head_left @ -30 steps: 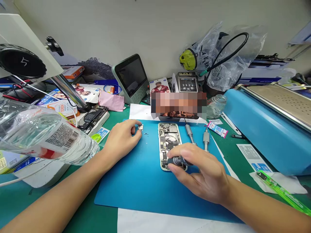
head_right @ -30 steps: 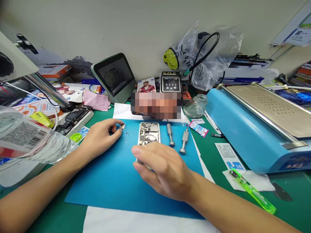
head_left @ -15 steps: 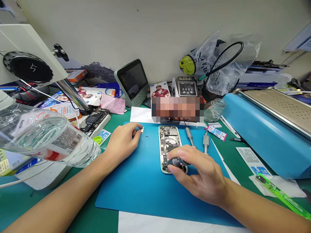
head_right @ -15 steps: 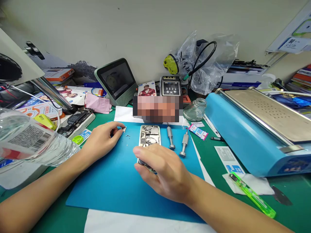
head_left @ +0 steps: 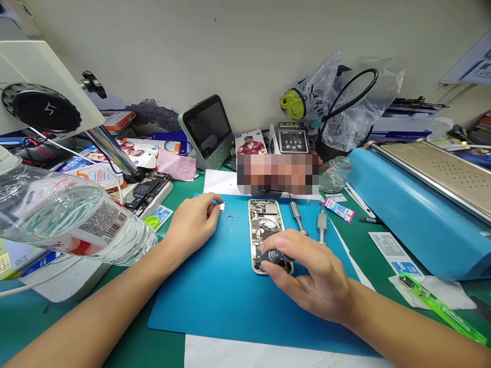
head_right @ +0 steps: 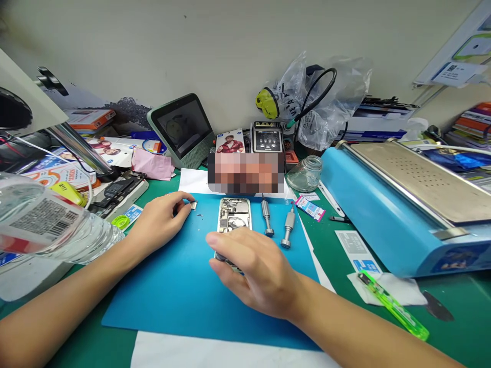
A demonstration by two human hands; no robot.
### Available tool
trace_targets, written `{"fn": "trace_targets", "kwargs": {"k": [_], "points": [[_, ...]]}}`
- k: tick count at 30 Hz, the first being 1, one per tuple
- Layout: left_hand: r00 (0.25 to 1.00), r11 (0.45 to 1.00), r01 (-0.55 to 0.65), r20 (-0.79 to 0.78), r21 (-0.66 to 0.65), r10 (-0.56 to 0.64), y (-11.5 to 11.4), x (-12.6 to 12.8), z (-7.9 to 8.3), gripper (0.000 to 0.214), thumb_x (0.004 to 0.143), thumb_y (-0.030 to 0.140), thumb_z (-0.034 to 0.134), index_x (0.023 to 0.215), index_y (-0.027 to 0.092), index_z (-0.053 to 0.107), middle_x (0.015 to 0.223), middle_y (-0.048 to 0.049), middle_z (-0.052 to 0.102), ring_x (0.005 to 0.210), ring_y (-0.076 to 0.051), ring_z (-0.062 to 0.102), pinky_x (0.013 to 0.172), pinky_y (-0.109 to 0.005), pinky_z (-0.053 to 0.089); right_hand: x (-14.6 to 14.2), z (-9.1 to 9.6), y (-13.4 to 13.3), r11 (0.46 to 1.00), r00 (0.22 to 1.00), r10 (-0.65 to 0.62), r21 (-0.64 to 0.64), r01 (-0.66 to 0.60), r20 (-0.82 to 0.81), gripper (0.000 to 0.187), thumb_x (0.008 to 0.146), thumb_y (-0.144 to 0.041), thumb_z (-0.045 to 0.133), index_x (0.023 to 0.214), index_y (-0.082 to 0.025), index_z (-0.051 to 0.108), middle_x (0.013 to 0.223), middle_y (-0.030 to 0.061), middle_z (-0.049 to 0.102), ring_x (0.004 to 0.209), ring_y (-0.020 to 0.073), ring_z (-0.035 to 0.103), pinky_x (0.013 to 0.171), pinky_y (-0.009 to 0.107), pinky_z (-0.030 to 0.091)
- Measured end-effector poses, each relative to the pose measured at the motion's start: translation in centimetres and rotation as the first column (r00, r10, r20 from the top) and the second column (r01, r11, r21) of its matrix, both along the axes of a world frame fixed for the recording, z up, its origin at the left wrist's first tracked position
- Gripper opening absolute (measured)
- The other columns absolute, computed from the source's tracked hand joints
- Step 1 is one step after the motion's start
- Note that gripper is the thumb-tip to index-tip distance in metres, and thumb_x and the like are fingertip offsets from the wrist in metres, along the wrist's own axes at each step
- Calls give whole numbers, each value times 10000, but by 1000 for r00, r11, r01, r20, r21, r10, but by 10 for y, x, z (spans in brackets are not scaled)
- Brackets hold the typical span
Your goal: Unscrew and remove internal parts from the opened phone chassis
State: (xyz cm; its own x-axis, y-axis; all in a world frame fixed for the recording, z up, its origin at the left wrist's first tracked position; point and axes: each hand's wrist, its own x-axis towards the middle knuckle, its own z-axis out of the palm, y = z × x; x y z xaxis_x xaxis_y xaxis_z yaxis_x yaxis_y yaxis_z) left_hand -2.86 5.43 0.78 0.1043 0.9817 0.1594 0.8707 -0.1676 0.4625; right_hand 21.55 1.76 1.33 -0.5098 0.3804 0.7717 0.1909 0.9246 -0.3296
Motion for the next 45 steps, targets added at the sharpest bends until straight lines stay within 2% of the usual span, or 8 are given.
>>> {"fn": "trace_targets", "kwargs": {"k": [23,34,41,45], "points": [[1000,1000,-13,3,-11,13,-1,2,0,136,938,236,515,997,227,637,687,37,611,667,-192,575,631,-314,323,0,-3,3,999,1000,28,17,-28,-9,643,843,0,678,1417,-143,424,1043,118,714,892,204,694,782,380,633],[1000,1000,6,9,11,-6,-1,1,-1,152,942,213,505,998,224,645,715,29,638,695,-203,583,642,-318,327,1,-4,2,1000,1000,25,7,-25,-13,662,834,0,680,1424,-159,427,1026,113,726,858,208,708,754,376,635],[998,993,26,49,116,-32,-3,2,0,163,945,209,515,1049,201,641,721,25,635,689,-199,590,652,-319,343,4,2,1,996,996,19,-80,-26,-89,733,835,13,672,1468,-241,403,1058,66,697,908,191,721,813,368,635],[989,965,108,73,238,-129,-16,7,8,163,960,236,509,1053,198,637,780,13,633,668,-176,557,690,-329,359,10,18,-4,979,977,-114,-187,79,-182,754,817,38,674,1454,-296,445,1095,37,672,921,198,728,855,397,620]]}}
